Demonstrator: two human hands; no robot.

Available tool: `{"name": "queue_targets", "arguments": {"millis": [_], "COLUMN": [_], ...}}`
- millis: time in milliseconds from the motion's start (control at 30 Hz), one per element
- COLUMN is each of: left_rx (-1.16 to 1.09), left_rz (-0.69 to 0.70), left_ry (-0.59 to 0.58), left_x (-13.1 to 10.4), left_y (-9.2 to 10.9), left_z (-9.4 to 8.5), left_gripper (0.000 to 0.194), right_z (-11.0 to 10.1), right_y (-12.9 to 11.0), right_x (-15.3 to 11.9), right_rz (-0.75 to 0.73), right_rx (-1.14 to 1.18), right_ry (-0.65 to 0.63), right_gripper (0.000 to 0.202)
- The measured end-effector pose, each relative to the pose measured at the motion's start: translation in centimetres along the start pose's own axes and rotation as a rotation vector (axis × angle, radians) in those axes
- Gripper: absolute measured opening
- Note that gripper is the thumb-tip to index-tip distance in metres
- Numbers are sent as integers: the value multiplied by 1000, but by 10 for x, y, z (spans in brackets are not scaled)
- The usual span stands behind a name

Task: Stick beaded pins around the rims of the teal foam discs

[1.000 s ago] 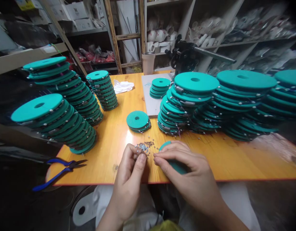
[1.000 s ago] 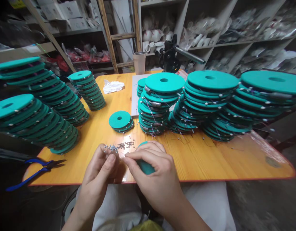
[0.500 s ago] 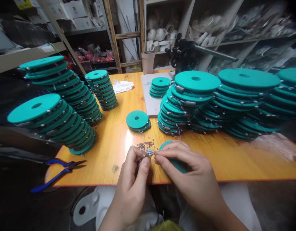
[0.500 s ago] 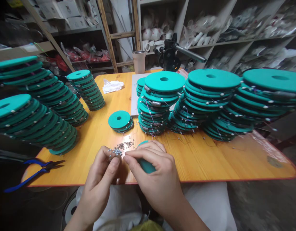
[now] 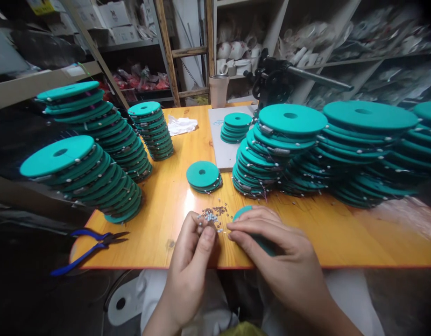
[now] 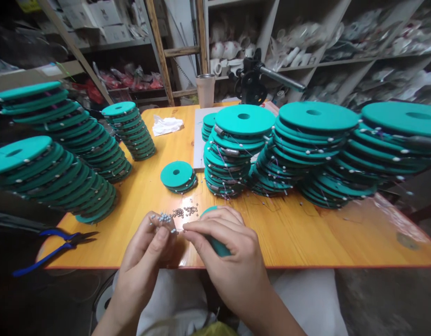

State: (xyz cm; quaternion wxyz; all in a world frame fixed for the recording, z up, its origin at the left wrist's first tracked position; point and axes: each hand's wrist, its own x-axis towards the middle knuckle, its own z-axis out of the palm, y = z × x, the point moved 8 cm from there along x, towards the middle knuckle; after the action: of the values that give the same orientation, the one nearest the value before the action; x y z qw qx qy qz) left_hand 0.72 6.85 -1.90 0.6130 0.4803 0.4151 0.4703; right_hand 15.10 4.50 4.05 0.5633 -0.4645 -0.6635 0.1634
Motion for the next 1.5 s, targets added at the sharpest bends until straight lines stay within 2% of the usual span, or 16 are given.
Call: {"name": "queue_targets", "arguments": {"millis": [267, 467, 633, 967, 1267, 1500], "left_rx": [-18, 43, 71, 34, 149, 280], "left_rz": [-45, -25, -68, -79, -21, 22], "left_ry": [-69, -53, -57, -72, -65, -62], "left_x": [2, 3, 3, 3, 3, 0], "left_y": [4, 8, 7, 4, 3, -1], "left_z": [4, 6, 5, 5, 13, 12], "left_gripper": [32, 32, 31, 35, 33, 29], "right_z": [3, 4, 2, 1, 1, 2], "right_y": [-7, -4, -3, -4, -7, -5], "right_x": [-2, -4, -4, -4, -4, -5], "right_rz": [-101, -73, -84, -96, -127, -141], "right_rx": [-73, -62, -53, -50, -37, -78], "right_ry": [-30, -61, -45, -39, -20, 3], "right_gripper": [15, 18, 16, 18, 14, 14]}}
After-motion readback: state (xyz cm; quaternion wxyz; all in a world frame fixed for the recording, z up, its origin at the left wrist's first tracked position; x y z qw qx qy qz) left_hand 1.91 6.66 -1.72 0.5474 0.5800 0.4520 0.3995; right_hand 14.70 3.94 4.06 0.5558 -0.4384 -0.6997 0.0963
